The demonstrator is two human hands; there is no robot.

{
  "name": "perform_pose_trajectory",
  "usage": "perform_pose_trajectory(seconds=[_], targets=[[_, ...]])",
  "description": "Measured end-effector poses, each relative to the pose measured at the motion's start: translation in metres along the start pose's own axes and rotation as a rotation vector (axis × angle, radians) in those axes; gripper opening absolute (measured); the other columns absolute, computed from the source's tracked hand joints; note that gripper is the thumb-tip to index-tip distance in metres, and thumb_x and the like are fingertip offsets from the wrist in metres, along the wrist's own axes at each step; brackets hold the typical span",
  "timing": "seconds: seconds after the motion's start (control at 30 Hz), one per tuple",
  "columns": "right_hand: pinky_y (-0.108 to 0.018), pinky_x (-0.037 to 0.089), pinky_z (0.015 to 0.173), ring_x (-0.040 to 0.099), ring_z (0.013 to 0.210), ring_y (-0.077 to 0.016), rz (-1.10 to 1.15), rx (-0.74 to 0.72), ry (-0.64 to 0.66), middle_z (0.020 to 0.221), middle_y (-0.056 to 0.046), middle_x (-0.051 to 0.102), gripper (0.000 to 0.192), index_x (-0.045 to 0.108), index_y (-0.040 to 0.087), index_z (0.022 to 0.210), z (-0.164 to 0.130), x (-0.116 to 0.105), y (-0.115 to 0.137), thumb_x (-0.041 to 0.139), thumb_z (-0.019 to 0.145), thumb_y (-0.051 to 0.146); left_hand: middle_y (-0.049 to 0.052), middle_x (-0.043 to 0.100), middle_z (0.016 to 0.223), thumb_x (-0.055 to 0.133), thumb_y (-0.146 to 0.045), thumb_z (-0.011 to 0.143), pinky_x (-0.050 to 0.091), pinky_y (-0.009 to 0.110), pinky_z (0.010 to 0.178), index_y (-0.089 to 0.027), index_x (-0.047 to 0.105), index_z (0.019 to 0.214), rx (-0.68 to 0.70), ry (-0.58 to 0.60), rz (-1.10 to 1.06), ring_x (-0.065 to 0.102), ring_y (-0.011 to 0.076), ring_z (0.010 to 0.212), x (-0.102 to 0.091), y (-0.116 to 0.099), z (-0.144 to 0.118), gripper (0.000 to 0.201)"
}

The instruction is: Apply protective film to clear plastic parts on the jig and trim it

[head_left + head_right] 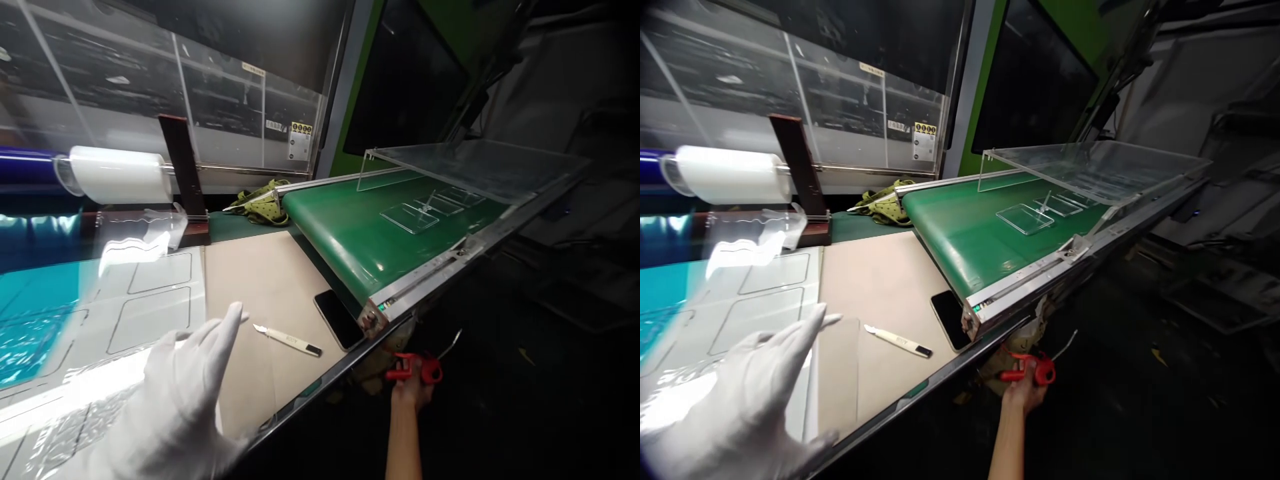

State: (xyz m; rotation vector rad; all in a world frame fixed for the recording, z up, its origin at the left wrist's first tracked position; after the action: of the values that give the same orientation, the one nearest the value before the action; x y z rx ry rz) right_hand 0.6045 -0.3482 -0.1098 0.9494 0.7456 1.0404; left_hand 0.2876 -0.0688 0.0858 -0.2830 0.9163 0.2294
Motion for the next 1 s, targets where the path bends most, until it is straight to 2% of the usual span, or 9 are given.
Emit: perform_pose_trajectory(seconds=[0.17, 0.3, 0.4, 0.5, 0.53, 0.6, 0.73, 0.87, 1.0], targets=[[-0.035, 0.056, 0.061, 0.065, 0.069, -0.016, 0.038, 0.091, 0.126, 0.086, -0.003, 0.067, 0.041, 0.061, 0.016, 0.111, 0.004, 0.04, -0.024, 0.051, 0.093, 0.051, 0.021, 0.059, 0.121, 0.065, -0.043, 0.058, 0.049, 0.05, 0.083, -0.005, 0.01, 0.15, 0.083, -0.071, 0.123, 0.056, 0.0328, 0.104, -0.021, -0.008, -0.015, 0.113], [-0.029, 0.051, 0.055, 0.059, 0.062, -0.0137, -0.023, 0.109, 0.089, 0.074, 0.001, 0.06, 0.03, 0.062, 0.015, 0.088, -0.018, 0.032, -0.021, 0.065, 0.085, 0.045, 0.018, 0.061, 0.122, 0.071, -0.041, 0.048, 0.048, 0.052, 0.087, -0.004, 0.013, 0.15, 0.057, -0.108, 0.115, 0.056, 0.032, 0.104, -0.03, 0.003, -0.019, 0.123], [-0.036, 0.047, 0.046, 0.058, 0.057, -0.0219, -0.093, 0.087, -0.002, 0.061, 0.002, 0.054, 0.036, 0.06, 0.018, 0.076, -0.049, 0.008, 0.0, 0.077, 0.066, 0.049, 0.015, 0.061, 0.124, 0.072, -0.038, 0.045, 0.046, 0.054, 0.088, -0.007, 0.008, 0.151, 0.013, -0.088, 0.121, 0.056, 0.0318, 0.106, -0.032, 0.014, -0.023, 0.127], [-0.041, 0.054, 0.059, 0.065, 0.07, -0.0265, -0.097, 0.022, 0.043, 0.077, -0.006, 0.065, 0.043, 0.064, 0.017, 0.091, -0.089, -0.003, 0.055, 0.076, 0.065, 0.049, 0.013, 0.061, 0.124, 0.071, -0.038, 0.045, 0.044, 0.053, 0.089, -0.008, 0.01, 0.151, -0.001, -0.046, 0.126, 0.056, 0.0308, 0.108, -0.034, 0.024, -0.026, 0.125], [-0.042, 0.056, 0.067, 0.067, 0.077, -0.027, -0.083, -0.031, 0.151, 0.087, -0.009, 0.069, 0.045, 0.065, 0.017, 0.097, -0.103, 0.002, 0.083, 0.075, 0.066, 0.049, 0.013, 0.061, 0.124, 0.07, -0.038, 0.046, 0.043, 0.052, 0.09, -0.009, 0.01, 0.151, -0.009, -0.022, 0.127, 0.056, 0.0305, 0.109, -0.033, 0.027, -0.027, 0.124], [-0.049, 0.054, 0.084, 0.067, 0.097, -0.0324, -0.106, -0.313, 0.541, 0.109, -0.013, 0.07, 0.051, 0.061, 0.019, 0.119, -0.133, 0.027, 0.154, 0.067, 0.078, 0.048, 0.012, 0.061, 0.125, 0.068, -0.036, 0.046, 0.042, 0.051, 0.09, -0.012, 0.01, 0.15, -0.033, 0.039, 0.126, 0.056, 0.0311, 0.109, -0.033, 0.033, -0.028, 0.122], [-0.053, 0.043, 0.103, 0.052, 0.127, -0.0352, -0.044, -1.002, 1.031, 0.138, -0.016, 0.055, 0.083, 0.021, 0.018, 0.152, -0.185, 0.076, 0.279, 0.056, 0.086, 0.054, 0.013, 0.059, 0.128, 0.063, -0.025, 0.047, 0.036, 0.052, 0.096, -0.015, 0.007, 0.149, -0.091, 0.175, 0.095, 0.055, 0.0326, 0.11, -0.032, 0.044, -0.033, 0.117], [-0.058, 0.028, 0.112, 0.037, 0.138, -0.0362, -0.077, -1.437, 1.257, 0.147, -0.023, 0.04, 0.098, 0.002, -0.001, 0.152, -0.221, 0.119, 0.32, 0.044, 0.088, 0.06, 0.013, 0.058, 0.131, 0.065, -0.027, 0.048, 0.032, 0.054, 0.1, -0.017, 0.007, 0.149, -0.168, 0.229, 0.078, 0.054, 0.0328, 0.112, -0.037, 0.059, -0.045, 0.117], [-0.057, 0.025, 0.114, 0.036, 0.139, -0.0309, -0.021, -1.572, 1.304, 0.146, -0.021, 0.041, 0.075, 0.002, -0.004, 0.151, -0.256, 0.144, 0.323, 0.038, 0.094, 0.029, 0.017, 0.053, 0.138, 0.071, -0.048, 0.051, 0.033, 0.055, 0.102, -0.015, 0.014, 0.149, -0.22, 0.317, 0.075, 0.051, 0.0349, 0.119, -0.037, 0.08, -0.062, 0.118]])
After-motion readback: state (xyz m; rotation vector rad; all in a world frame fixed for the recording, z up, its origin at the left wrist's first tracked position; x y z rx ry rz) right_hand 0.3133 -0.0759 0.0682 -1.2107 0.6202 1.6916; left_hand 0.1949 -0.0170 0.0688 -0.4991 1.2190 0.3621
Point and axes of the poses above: each hand's wrist, its own z-axis towards the middle knuckle, its own x-axis out of the palm, y = z × x, the point moved 5 cm from there along z, towards the middle knuckle
